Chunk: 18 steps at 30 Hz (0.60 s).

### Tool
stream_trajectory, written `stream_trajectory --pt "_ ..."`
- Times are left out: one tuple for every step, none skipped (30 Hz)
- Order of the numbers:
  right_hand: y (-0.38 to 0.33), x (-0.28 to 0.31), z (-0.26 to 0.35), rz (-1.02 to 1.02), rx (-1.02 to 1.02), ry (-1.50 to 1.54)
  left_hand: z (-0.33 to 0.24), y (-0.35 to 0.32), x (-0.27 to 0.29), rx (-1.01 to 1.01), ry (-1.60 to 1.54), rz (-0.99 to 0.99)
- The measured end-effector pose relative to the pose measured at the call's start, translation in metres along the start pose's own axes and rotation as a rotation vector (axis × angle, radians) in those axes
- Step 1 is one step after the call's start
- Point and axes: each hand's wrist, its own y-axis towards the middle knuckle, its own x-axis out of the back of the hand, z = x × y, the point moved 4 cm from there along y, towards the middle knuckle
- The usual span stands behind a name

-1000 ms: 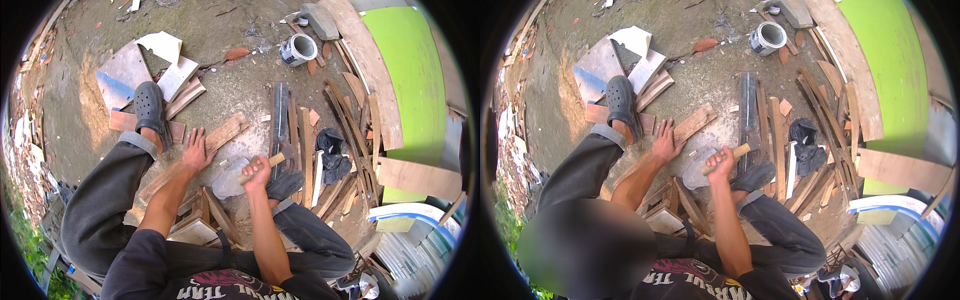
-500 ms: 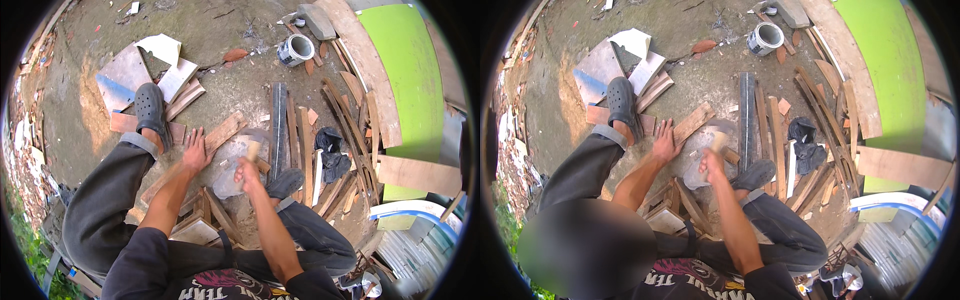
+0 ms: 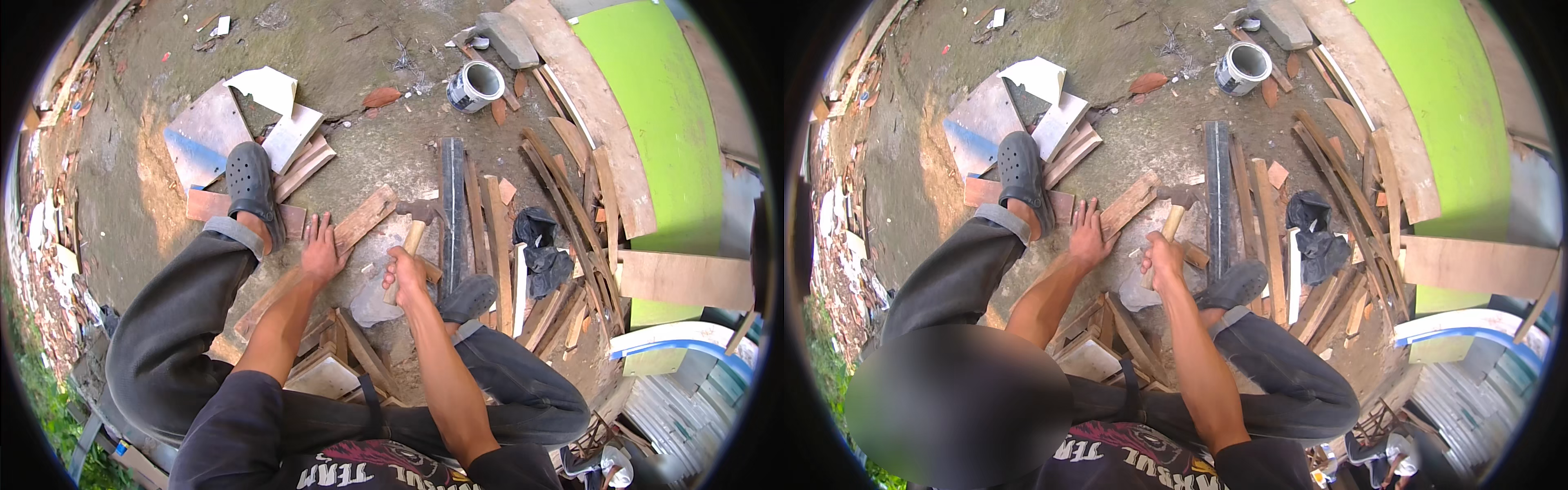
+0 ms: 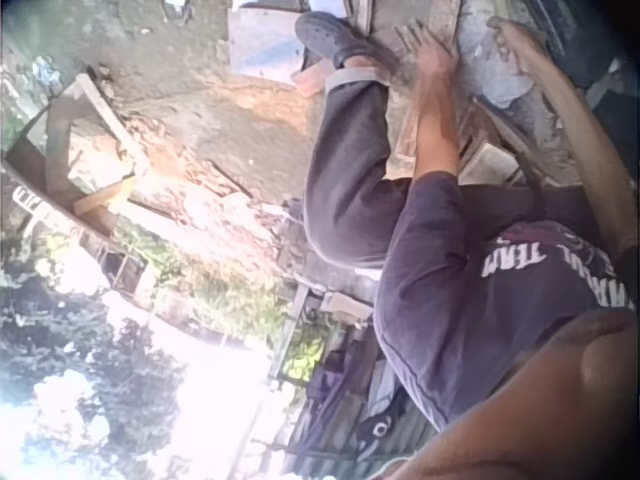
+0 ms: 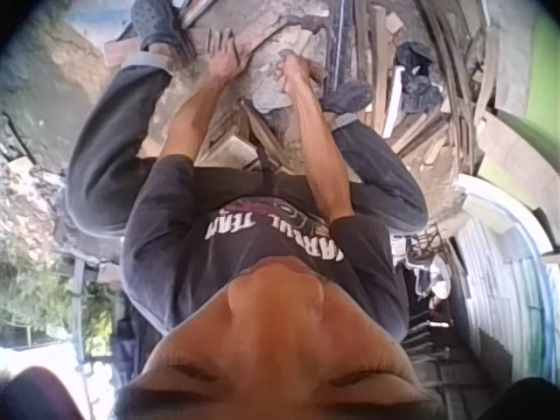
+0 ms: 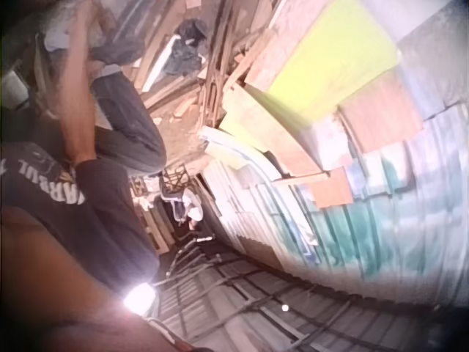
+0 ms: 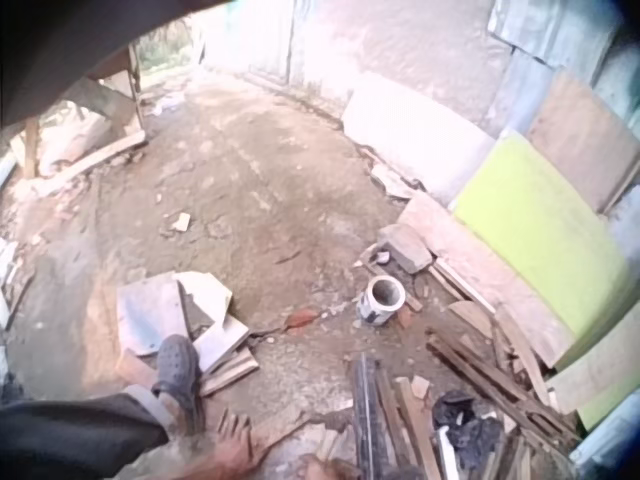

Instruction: The person sits on the ground and uses a hammer to repeatedly strike a piece of wood, breaking it into smaller pieces. The person handles the wood and hammer throughout the process.

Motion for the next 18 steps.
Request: stream_trajectory --pt "-0.012 0.006 0.004 0.009 -0.011 0.02 -0.001 0.001 -0.002 -0.003 -0.011 0.003" --pt "-0.026 0.013 0.01 0.022 -0.019 0.038 -0.001 0.001 0.0 -0.003 -0.021 0.003" --pt "-0.042 0.021 0.016 0.034 -0.028 0.057 -0.002 -0.002 0.002 0.016 -0.021 0.025" --pt "-0.061 0.033 0.026 0.01 -0.004 -0.036 -0.007 -0.001 0.007 0.021 -0.023 0.047" --pt "-0.081 0.048 0.034 -0.009 0.012 -0.133 -0.009 -0.003 0.011 0.035 -0.02 0.071" --pt "-0.101 0.064 0.041 -0.028 0.028 -0.231 -0.009 -0.003 0.012 0.052 -0.025 0.095" --pt "-0.116 0.083 0.048 -0.04 0.061 -0.29 -0.01 -0.001 0.014 0.065 -0.03 0.119" --pt "-0.132 0.102 0.053 -0.053 0.091 -0.351 -0.01 -0.001 0.012 0.08 -0.036 0.147" --pt "-0.152 0.115 0.06 -0.066 0.127 -0.433 -0.009 -0.002 0.012 0.087 -0.046 0.135" --pt "-0.173 0.129 0.067 -0.085 0.165 -0.512 -0.018 -0.003 0.016 0.055 -0.06 0.052" --pt "-0.187 0.143 0.072 -0.099 0.193 -0.607 -0.024 -0.004 0.021 0.028 -0.072 -0.033" --pt "-0.208 0.153 0.078 -0.104 0.252 -0.683 -0.032 -0.006 0.026 0.001 -0.086 -0.116" --pt "-0.219 0.164 0.08 -0.114 0.279 -0.721 -0.044 -0.004 0.031 -0.086 -0.11 -0.064" --pt "-0.226 0.174 0.081 -0.129 0.301 -0.761 -0.063 -0.003 0.038 -0.173 -0.138 -0.006" --pt "-0.231 0.181 0.081 -0.128 0.307 -0.772 -0.084 -0.001 0.041 -0.261 -0.164 0.053" --pt "-0.235 0.186 0.081 -0.127 0.312 -0.786 -0.107 0.0 0.042 -0.34 -0.186 0.081" --pt "-0.236 0.19 0.08 -0.119 0.316 -0.799 -0.13 0.001 0.04 -0.415 -0.202 0.11" --pt "-0.236 0.19 0.079 -0.141 0.322 -0.811 -0.152 0.0 0.035 -0.439 -0.221 0.168"
